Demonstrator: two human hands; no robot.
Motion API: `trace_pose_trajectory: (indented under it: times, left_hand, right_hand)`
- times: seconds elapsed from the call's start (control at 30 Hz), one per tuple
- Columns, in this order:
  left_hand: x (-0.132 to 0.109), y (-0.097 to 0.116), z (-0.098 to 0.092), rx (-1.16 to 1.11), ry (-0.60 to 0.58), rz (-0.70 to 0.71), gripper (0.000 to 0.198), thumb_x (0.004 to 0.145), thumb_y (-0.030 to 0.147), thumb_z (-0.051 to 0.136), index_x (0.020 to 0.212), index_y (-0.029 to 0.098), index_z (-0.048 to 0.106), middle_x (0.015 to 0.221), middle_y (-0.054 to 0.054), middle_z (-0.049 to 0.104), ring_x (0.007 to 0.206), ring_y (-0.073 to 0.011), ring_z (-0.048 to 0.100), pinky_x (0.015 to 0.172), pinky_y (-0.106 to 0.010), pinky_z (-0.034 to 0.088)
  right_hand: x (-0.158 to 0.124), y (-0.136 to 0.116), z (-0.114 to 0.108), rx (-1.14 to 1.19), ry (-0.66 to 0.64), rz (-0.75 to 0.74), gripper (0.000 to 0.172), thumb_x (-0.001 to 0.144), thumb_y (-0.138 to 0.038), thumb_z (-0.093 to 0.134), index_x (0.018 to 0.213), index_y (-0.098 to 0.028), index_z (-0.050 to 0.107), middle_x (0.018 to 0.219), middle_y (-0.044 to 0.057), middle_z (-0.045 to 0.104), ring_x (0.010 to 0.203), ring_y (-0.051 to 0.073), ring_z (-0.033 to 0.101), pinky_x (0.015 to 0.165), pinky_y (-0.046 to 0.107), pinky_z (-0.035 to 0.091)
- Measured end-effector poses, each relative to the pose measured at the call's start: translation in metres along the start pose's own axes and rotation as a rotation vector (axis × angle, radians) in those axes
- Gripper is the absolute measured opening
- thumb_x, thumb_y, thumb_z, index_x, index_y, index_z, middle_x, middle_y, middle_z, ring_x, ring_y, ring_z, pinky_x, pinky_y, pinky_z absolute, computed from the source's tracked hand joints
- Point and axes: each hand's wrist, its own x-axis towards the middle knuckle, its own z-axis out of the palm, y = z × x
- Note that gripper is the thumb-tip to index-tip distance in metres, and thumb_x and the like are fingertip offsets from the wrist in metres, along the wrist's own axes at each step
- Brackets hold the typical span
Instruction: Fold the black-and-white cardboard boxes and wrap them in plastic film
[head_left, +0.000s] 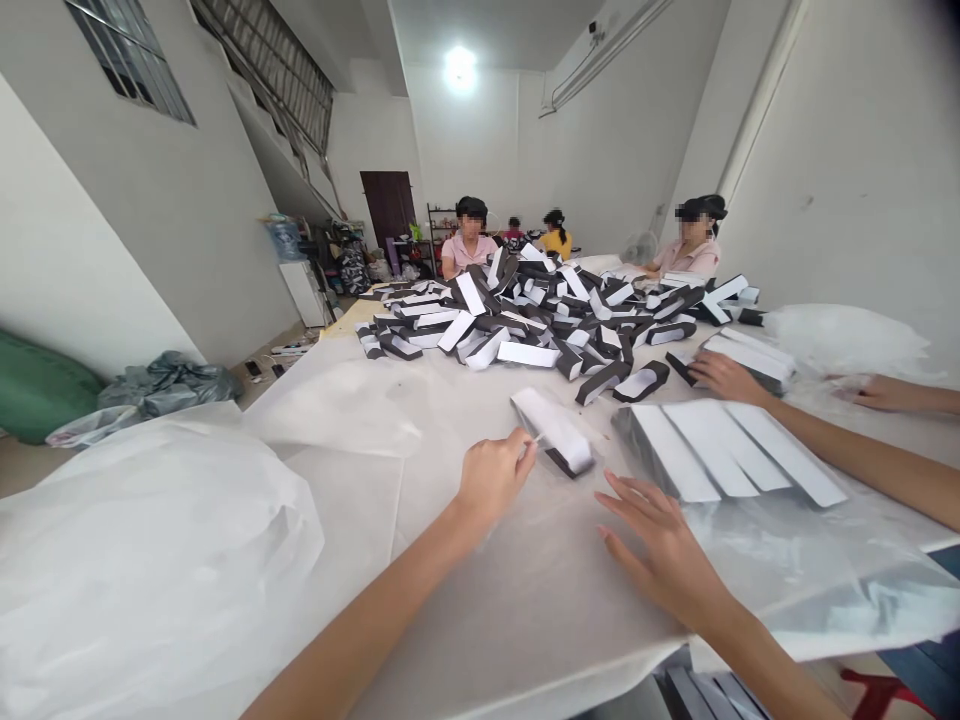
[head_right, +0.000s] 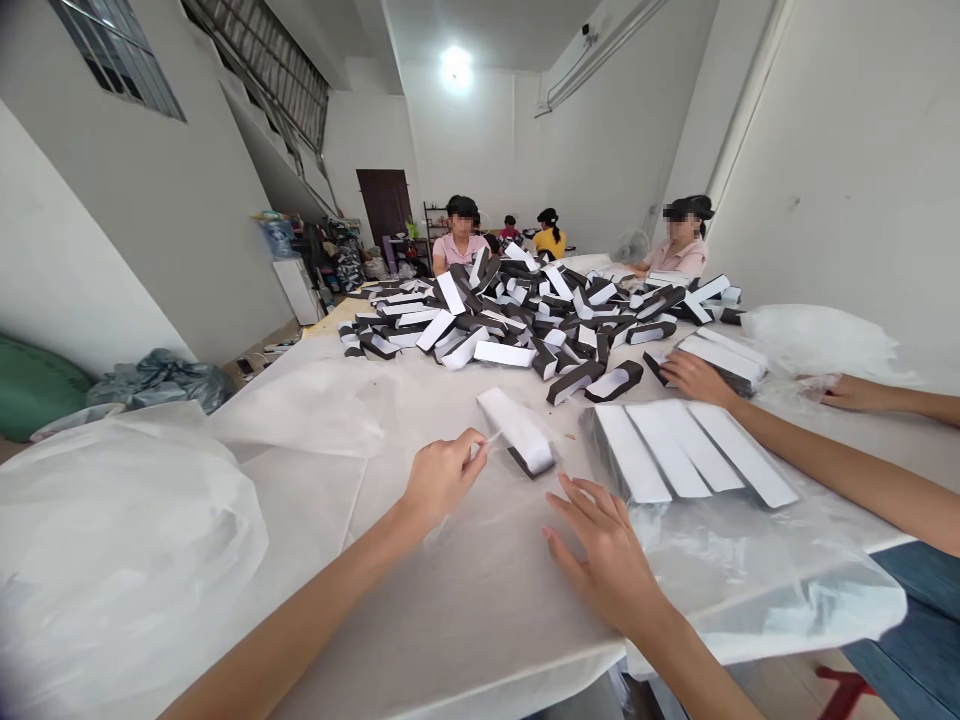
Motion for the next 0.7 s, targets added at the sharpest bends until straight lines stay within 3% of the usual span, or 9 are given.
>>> trace_pose_trajectory:
  times: [0.07, 0.23, 0.33, 0.53, 0.63, 0.7]
  left_hand:
    - [0.0, -0.001, 0.001, 0.001, 0.011, 0.008, 0.025, 0.094, 0.033, 0.038, 0.093, 0.023, 0.061, 0.055, 0.005, 0.056, 0.048, -0.0114, 0.046, 0.052, -0.024, 0.026]
    - [0.0, -0.002, 0.005, 0.0, 0.026, 0.021, 0.025, 0.093, 0.033, 0.039, 0.092, 0.023, 0.063, 0.055, 0.004, 0.057, 0.049, -0.0122, 0.048, 0.052, -0.024, 0.026]
    - [-0.001, 0.0, 0.008, -0.009, 0.028, 0.031, 0.025, 0.093, 0.032, 0.04, 0.092, 0.023, 0.063, 0.055, 0.004, 0.057, 0.048, -0.0121, 0.047, 0.051, -0.025, 0.026]
    - [-0.001, -0.004, 0.008, -0.179, -0.005, 0.078, 0.024, 0.091, 0.035, 0.043, 0.09, 0.023, 0.063, 0.056, 0.005, 0.055, 0.051, -0.0105, 0.047, 0.053, -0.024, 0.031]
    - [0.001, -0.013, 0.007, -0.392, -0.052, 0.097, 0.027, 0.088, 0.046, 0.049, 0.093, 0.023, 0.062, 0.067, 0.004, 0.06, 0.061, -0.0111, 0.054, 0.057, -0.022, 0.038]
    - [0.002, -0.021, 0.011, -0.496, 0.003, 0.073, 0.034, 0.092, 0.047, 0.04, 0.103, 0.022, 0.059, 0.089, 0.0, 0.066, 0.079, -0.0134, 0.059, 0.067, -0.024, 0.045]
  right_hand:
    - [-0.001, -0.003, -0.001, 0.021, -0.004, -0.057, 0.028, 0.091, -0.032, 0.05, 0.116, -0.022, 0.059, 0.127, 0.008, 0.057, 0.118, 0.028, 0.048, 0.09, 0.045, 0.042]
    - [0.013, -0.015, -0.01, 0.236, -0.193, -0.052, 0.022, 0.095, -0.023, 0.041, 0.106, -0.023, 0.059, 0.103, 0.005, 0.065, 0.098, 0.019, 0.058, 0.082, 0.038, 0.05]
    - [0.033, -0.019, -0.002, 0.305, -0.264, -0.095, 0.027, 0.096, -0.02, 0.035, 0.107, -0.021, 0.059, 0.109, 0.006, 0.063, 0.101, 0.017, 0.058, 0.084, 0.034, 0.052]
    - [0.092, -0.005, 0.06, 0.112, -0.29, -0.318, 0.034, 0.094, -0.019, 0.034, 0.112, -0.015, 0.062, 0.124, 0.014, 0.059, 0.117, 0.027, 0.053, 0.099, 0.045, 0.045]
    - [0.123, 0.009, 0.091, -0.042, -0.281, -0.289, 0.039, 0.093, -0.026, 0.043, 0.128, -0.013, 0.055, 0.147, 0.014, 0.037, 0.137, 0.032, 0.029, 0.112, 0.048, 0.026]
    - [0.137, 0.017, 0.106, -0.11, -0.28, -0.248, 0.049, 0.091, -0.027, 0.045, 0.138, -0.013, 0.045, 0.151, 0.013, 0.028, 0.141, 0.031, 0.02, 0.115, 0.048, 0.019]
